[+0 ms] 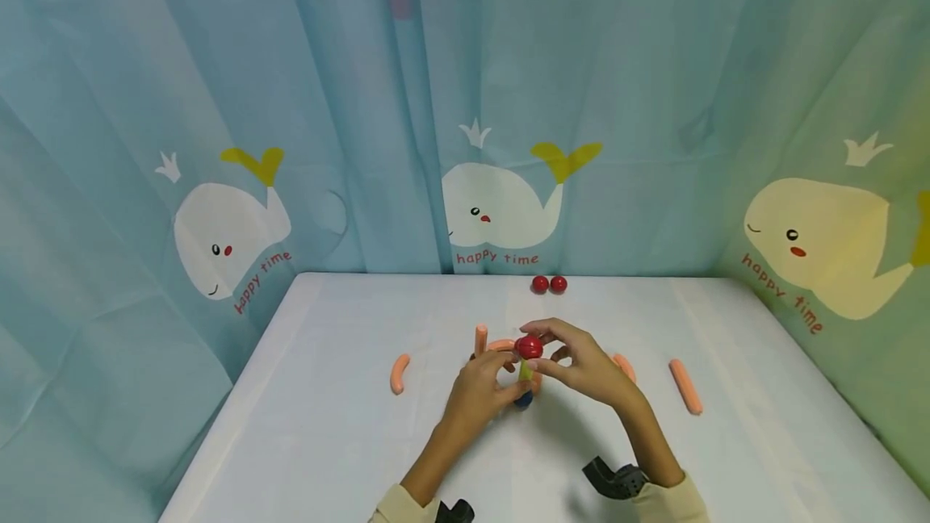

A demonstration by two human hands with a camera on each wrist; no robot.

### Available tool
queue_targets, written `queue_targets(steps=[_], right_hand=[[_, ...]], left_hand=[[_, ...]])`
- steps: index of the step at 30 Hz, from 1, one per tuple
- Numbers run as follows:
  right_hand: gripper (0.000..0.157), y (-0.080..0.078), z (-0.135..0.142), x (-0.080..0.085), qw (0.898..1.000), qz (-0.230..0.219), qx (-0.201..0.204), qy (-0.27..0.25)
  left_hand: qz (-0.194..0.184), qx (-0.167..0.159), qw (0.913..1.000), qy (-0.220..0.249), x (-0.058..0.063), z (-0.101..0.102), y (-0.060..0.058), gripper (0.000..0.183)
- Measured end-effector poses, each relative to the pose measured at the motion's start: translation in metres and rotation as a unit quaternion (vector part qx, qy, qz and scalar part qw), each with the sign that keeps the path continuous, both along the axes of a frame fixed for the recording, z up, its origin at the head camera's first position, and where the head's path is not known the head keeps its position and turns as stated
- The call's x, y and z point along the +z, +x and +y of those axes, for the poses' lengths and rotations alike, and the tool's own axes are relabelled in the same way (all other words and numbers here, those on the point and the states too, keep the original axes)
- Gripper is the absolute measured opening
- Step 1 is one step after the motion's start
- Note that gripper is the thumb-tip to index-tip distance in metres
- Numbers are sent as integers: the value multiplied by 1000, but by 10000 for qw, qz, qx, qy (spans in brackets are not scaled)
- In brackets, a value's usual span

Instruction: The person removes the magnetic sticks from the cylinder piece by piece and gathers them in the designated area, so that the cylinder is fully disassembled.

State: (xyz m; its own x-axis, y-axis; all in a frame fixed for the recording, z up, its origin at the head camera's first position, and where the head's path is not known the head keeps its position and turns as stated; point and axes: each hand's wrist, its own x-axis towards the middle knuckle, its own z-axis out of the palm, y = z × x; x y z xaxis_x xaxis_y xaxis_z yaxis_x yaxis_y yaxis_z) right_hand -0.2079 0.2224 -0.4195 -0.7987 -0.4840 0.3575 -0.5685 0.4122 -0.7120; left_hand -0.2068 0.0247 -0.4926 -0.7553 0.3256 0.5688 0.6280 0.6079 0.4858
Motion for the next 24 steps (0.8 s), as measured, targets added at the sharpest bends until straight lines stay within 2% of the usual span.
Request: queue_targets(steps=[5,15,24], right_hand=[[40,1,-1,1,10000,13,-49,-18],[36,3,-3,1,9999,107,-22,-11],[33,4,-7,3,9989,373,-246,110]], left_hand=[[-346,41,9994,-5,2,5,3,29],[-517,361,9980,83,2,8,6,25],[-599,525,9968,117,6,9,8,23]])
